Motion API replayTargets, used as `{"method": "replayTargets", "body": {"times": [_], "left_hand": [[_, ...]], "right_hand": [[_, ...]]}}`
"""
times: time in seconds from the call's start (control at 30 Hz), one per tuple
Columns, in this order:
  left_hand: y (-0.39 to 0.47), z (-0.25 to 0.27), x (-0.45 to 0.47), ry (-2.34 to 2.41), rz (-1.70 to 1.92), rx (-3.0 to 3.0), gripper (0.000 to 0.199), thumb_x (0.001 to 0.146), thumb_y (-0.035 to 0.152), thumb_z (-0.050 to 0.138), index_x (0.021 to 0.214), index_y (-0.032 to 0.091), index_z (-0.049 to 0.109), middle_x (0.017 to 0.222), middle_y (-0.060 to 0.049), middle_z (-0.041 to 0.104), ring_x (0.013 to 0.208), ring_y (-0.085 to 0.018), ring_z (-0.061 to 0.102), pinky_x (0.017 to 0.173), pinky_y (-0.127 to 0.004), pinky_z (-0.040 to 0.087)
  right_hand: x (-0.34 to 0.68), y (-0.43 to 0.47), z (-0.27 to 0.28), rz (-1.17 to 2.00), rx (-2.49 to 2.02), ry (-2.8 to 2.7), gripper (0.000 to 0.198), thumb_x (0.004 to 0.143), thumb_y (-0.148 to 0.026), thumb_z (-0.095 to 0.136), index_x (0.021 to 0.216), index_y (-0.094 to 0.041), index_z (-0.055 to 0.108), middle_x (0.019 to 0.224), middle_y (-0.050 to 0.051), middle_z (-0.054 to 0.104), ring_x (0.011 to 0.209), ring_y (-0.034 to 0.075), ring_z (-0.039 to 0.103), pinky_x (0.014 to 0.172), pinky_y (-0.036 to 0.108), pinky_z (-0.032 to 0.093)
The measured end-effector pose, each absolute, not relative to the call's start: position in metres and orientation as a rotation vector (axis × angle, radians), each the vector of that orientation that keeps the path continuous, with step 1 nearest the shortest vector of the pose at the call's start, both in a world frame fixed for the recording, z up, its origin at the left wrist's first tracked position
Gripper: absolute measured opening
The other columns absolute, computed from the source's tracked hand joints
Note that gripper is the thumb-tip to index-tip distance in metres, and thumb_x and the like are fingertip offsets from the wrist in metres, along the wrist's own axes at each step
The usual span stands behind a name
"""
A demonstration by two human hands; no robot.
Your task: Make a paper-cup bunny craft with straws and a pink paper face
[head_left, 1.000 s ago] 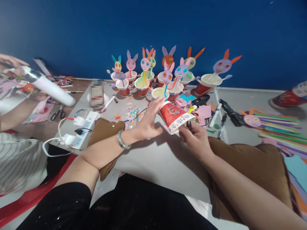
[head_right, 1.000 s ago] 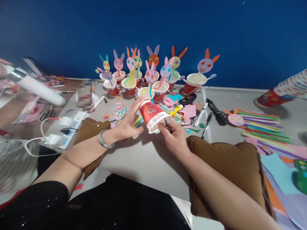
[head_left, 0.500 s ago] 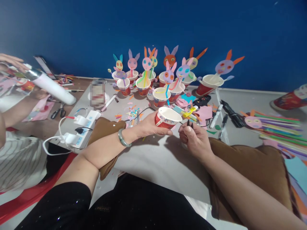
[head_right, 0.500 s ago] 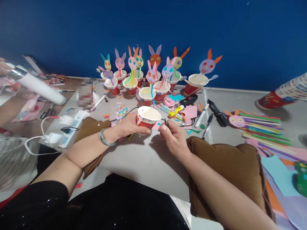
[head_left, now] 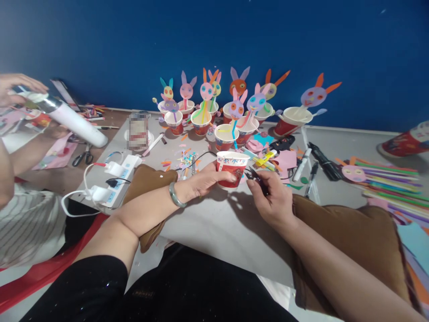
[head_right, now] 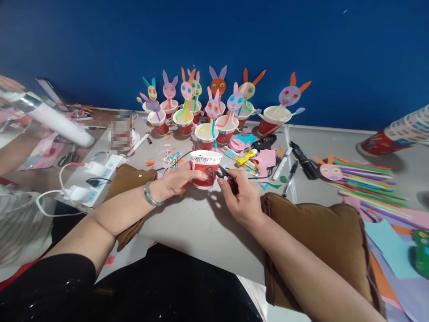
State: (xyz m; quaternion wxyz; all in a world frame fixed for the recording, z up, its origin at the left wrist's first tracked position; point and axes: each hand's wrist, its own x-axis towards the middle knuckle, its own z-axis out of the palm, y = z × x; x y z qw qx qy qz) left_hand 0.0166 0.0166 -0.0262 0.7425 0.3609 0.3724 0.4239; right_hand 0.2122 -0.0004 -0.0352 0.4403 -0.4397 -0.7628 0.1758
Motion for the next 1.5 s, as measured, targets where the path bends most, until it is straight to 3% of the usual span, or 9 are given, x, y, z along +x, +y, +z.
{"method": "replayTargets", "body": {"times": [0.23, 0.5, 0.7, 1.1, 1.5], "left_hand": [[0.015, -0.024, 0.018, 0.767, 0.954, 0.822, 0.054, 0.054, 0.021, 0.091, 0.103, 0.014, 0.067, 0.093, -0.004, 0.07, 0.086, -0.015, 0.063, 0.086, -0.032, 0.048], [0.016, -0.026, 0.02, 0.743, 0.992, 0.757, 0.051, 0.051, 0.016, 0.092, 0.096, 0.014, 0.069, 0.09, -0.003, 0.07, 0.084, -0.014, 0.062, 0.09, -0.036, 0.046], [0.015, -0.026, 0.021, 0.757, 0.984, 0.806, 0.05, 0.053, 0.018, 0.092, 0.097, 0.013, 0.069, 0.09, -0.004, 0.071, 0.085, -0.015, 0.063, 0.09, -0.037, 0.047], [0.014, -0.025, 0.02, 0.741, 0.958, 0.834, 0.049, 0.055, 0.019, 0.092, 0.098, 0.014, 0.069, 0.09, -0.004, 0.071, 0.084, -0.015, 0.064, 0.085, -0.033, 0.05], [0.015, -0.024, 0.021, 0.714, 0.933, 0.81, 0.048, 0.056, 0.017, 0.092, 0.098, 0.015, 0.069, 0.092, -0.003, 0.071, 0.085, -0.013, 0.064, 0.086, -0.032, 0.049]], "right_hand": [[0.214, 0.001, -0.037, 0.241, -1.127, -1.975, 0.016, 0.093, -0.034, 0.055, 0.101, -0.02, 0.058, 0.072, 0.001, 0.061, 0.058, 0.015, 0.056, 0.055, 0.027, 0.045], [0.215, 0.003, -0.045, 0.032, -1.095, -2.019, 0.021, 0.097, -0.036, 0.054, 0.105, -0.017, 0.059, 0.075, 0.002, 0.065, 0.059, 0.015, 0.061, 0.054, 0.026, 0.045], [0.215, 0.002, -0.045, 0.021, -1.137, -2.046, 0.025, 0.099, -0.038, 0.049, 0.109, -0.017, 0.058, 0.082, 0.006, 0.068, 0.06, 0.017, 0.062, 0.055, 0.027, 0.044], [0.216, 0.001, -0.041, 0.01, -1.179, -2.131, 0.027, 0.101, -0.035, 0.043, 0.107, -0.015, 0.06, 0.069, 0.004, 0.066, 0.051, 0.016, 0.058, 0.05, 0.026, 0.036], [0.219, 0.003, -0.043, -0.091, -1.232, -2.15, 0.031, 0.1, -0.037, 0.041, 0.107, -0.014, 0.061, 0.07, 0.006, 0.069, 0.051, 0.017, 0.059, 0.05, 0.026, 0.035]]}}
